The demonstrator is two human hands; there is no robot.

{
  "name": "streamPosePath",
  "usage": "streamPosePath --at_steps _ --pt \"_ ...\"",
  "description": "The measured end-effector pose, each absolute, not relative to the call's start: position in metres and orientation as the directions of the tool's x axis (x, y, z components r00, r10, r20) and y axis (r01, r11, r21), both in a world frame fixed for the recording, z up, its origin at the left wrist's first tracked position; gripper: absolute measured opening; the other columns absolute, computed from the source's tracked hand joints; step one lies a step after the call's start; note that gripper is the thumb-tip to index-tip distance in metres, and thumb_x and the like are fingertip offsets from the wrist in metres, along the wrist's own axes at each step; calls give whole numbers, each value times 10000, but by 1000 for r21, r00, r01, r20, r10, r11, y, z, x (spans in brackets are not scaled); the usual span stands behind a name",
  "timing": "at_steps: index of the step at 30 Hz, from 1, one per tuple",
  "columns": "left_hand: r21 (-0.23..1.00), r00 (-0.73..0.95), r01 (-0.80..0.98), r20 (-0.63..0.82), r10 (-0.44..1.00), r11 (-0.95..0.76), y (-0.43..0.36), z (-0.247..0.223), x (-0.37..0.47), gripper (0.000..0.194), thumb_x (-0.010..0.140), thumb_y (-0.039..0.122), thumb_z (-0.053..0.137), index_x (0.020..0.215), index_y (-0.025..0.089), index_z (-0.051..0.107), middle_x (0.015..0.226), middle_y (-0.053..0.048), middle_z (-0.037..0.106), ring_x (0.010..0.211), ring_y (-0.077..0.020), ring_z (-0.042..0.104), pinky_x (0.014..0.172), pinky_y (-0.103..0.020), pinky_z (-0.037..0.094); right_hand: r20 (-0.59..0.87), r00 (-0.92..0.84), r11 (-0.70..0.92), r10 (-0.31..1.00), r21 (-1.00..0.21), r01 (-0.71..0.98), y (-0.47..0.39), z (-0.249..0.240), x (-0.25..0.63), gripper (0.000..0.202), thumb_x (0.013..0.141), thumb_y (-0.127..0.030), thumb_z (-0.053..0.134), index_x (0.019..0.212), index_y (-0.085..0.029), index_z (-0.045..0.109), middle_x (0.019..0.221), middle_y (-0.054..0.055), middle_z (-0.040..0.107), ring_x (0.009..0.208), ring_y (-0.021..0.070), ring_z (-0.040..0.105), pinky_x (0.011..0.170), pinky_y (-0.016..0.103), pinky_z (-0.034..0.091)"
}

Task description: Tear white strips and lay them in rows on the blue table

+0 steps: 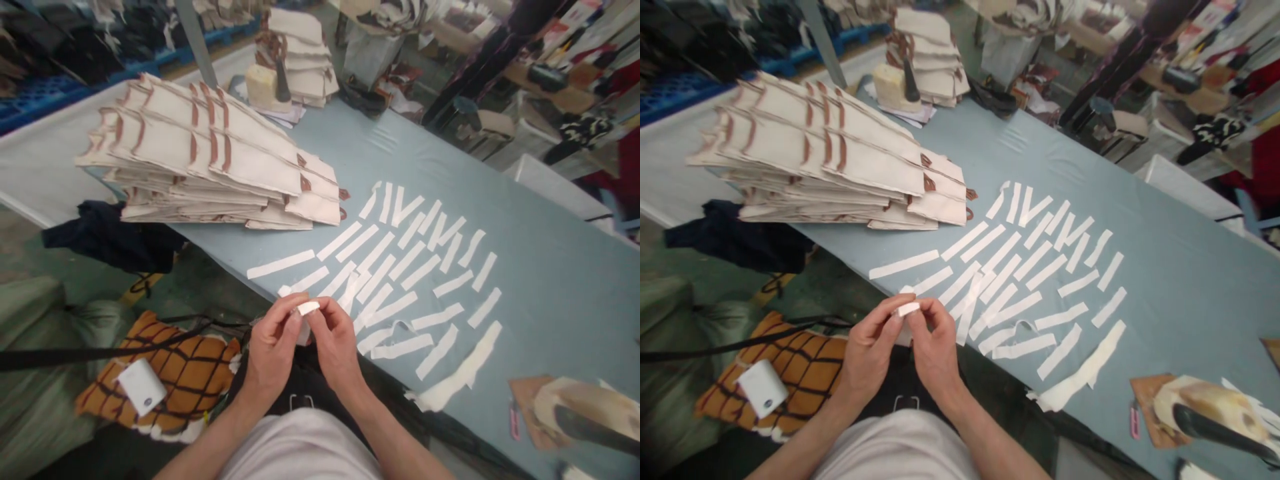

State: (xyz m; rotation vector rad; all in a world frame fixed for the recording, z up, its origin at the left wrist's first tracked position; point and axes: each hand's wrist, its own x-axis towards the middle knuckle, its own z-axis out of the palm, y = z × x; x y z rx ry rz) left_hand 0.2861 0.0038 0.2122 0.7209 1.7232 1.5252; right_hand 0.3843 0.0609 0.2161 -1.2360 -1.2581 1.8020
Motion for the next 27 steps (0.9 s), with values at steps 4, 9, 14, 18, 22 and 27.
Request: streamPosePath --at_steps 4,9,14,18,22,27 --pt "976 -576 -112 -217 788 186 -3 209 288 268 941 367 624 1055 173 769 1049 -73 814 955 -214 738 857 -285 576 -330 -312 -330 891 -942 55 54 212 382 301 911 -491 660 868 -195 636 793 -5 636 701 135 541 623 242 449" --pt "945 -484 -209 -325 813 252 -14 203 290 300 921 391 636 1071 147 728 881 -62 807 686 -178 707 620 -256 560 -350 -271 -360 897 -933 15 56 210 385 342 891 -511 671 782 -211 550 687 -45 556 613 113 479 584 232 436" --pt "909 -355 -302 -388 851 288 -27 207 278 322 906 403 676 1105 153 718 1026 -98 811 877 -207 744 780 -276 585 -411 -326 -448 851 -893 -42 63 220 390 431 836 -596 715 772 -222 510 595 -73 513 497 84 414 471 207 369" --pt "886 -282 -351 -408 868 303 -27 218 262 305 913 425 685 1092 179 710 1014 -66 799 859 -180 718 816 -261 569 -508 -393 -552 766 -834 2 67 233 391 519 746 -670 769 786 -226 505 515 -93 485 409 67 367 404 197 305" --pt "911 -232 -306 -354 906 277 -16 232 253 309 874 454 714 1014 179 709 907 -35 763 826 -180 687 777 -255 549 -470 -426 -505 773 -862 35 68 243 390 463 783 -609 770 793 -203 550 537 -74 524 448 68 417 449 193 336" --pt "935 -245 -193 -341 908 299 -13 235 252 283 893 446 685 812 176 660 713 25 620 646 -126 525 624 -223 448 -380 -475 -400 794 -914 65 65 243 385 361 858 -512 722 781 -192 575 574 -73 514 484 62 376 478 199 316"
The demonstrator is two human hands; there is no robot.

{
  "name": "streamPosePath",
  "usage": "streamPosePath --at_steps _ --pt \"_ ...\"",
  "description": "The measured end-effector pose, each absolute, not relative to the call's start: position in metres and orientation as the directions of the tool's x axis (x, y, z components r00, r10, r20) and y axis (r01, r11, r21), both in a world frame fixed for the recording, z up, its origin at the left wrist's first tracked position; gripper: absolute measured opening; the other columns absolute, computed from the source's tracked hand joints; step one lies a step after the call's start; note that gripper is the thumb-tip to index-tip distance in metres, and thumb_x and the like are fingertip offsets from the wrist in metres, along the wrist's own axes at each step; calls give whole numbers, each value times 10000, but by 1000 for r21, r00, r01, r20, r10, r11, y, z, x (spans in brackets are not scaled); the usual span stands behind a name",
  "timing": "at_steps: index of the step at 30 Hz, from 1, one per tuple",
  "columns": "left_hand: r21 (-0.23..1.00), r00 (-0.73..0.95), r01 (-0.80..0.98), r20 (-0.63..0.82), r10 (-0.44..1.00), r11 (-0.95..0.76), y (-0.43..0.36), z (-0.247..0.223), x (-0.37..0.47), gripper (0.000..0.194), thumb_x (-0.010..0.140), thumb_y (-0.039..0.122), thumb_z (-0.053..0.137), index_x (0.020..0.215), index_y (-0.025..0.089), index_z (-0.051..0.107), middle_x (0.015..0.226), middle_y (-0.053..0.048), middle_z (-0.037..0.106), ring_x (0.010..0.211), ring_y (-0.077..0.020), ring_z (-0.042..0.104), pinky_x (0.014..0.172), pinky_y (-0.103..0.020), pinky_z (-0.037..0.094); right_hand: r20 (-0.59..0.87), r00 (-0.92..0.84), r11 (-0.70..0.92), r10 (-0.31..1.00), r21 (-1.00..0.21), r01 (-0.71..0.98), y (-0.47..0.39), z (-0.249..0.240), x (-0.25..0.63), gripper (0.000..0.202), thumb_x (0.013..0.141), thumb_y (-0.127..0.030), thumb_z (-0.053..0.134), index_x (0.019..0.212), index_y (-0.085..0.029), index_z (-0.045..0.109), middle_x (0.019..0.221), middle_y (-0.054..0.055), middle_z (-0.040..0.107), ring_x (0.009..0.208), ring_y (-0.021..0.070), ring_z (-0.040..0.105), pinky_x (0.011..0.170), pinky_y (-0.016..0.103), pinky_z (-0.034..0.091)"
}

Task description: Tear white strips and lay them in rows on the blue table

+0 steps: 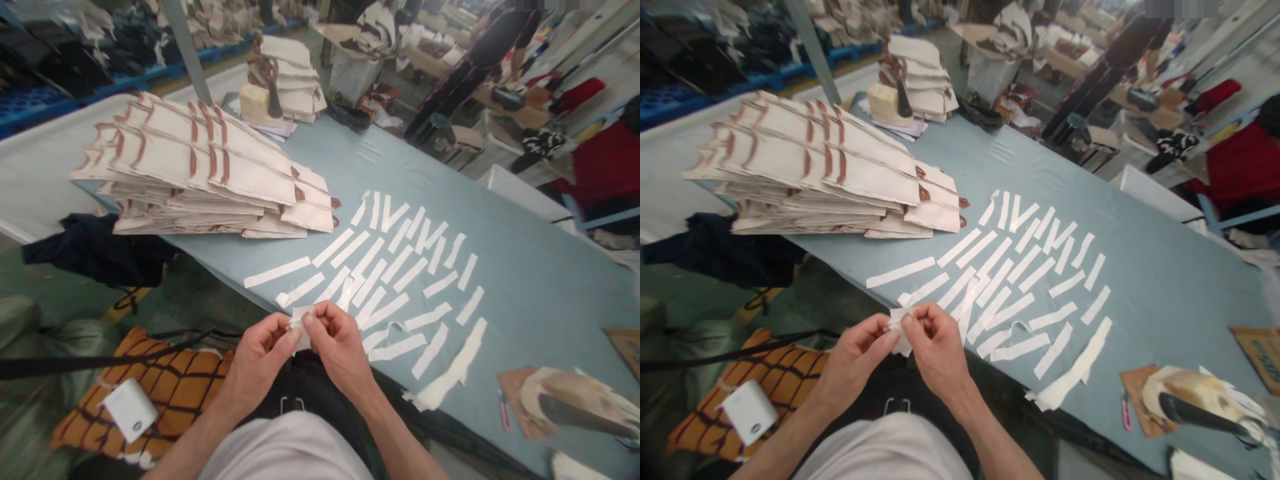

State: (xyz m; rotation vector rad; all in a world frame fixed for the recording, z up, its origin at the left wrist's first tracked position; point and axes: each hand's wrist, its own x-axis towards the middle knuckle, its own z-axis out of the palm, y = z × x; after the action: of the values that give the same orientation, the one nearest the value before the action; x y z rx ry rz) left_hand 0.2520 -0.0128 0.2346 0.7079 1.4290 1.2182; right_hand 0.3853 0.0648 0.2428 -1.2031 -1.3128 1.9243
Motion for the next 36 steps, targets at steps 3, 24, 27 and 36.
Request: streamPosePath --at_steps 3,24,27,36 --pt "932 -285 -217 -345 894 290 -18 235 251 340 896 475 665 729 189 590 630 54 513 570 -106 419 545 -216 375 -359 -473 -368 805 -927 76 62 240 380 325 890 -483 686 789 -190 586 602 -64 520 507 72 380 488 207 308" --pt "938 -335 342 69 940 52 -39 221 229 330 939 245 517 613 240 471 580 21 526 550 -143 493 586 -276 374 -295 -267 -300 917 -954 23 26 229 317 384 939 -510 621 730 -208 507 668 -51 469 613 106 409 585 240 385" --pt "940 -295 333 25 955 79 -42 215 235 331 988 295 473 670 244 550 643 -23 633 609 -169 586 637 -287 442 -361 -217 -371 907 -929 -6 23 221 316 439 931 -584 648 749 -206 520 679 -46 485 600 104 406 560 238 380" --pt "871 -284 170 -405 869 461 -74 148 223 110 943 276 647 927 208 731 830 -14 764 788 -182 713 734 -293 525 -286 -244 -294 926 -956 5 57 210 345 487 943 -570 682 687 -216 467 573 -77 429 513 90 406 547 233 415"
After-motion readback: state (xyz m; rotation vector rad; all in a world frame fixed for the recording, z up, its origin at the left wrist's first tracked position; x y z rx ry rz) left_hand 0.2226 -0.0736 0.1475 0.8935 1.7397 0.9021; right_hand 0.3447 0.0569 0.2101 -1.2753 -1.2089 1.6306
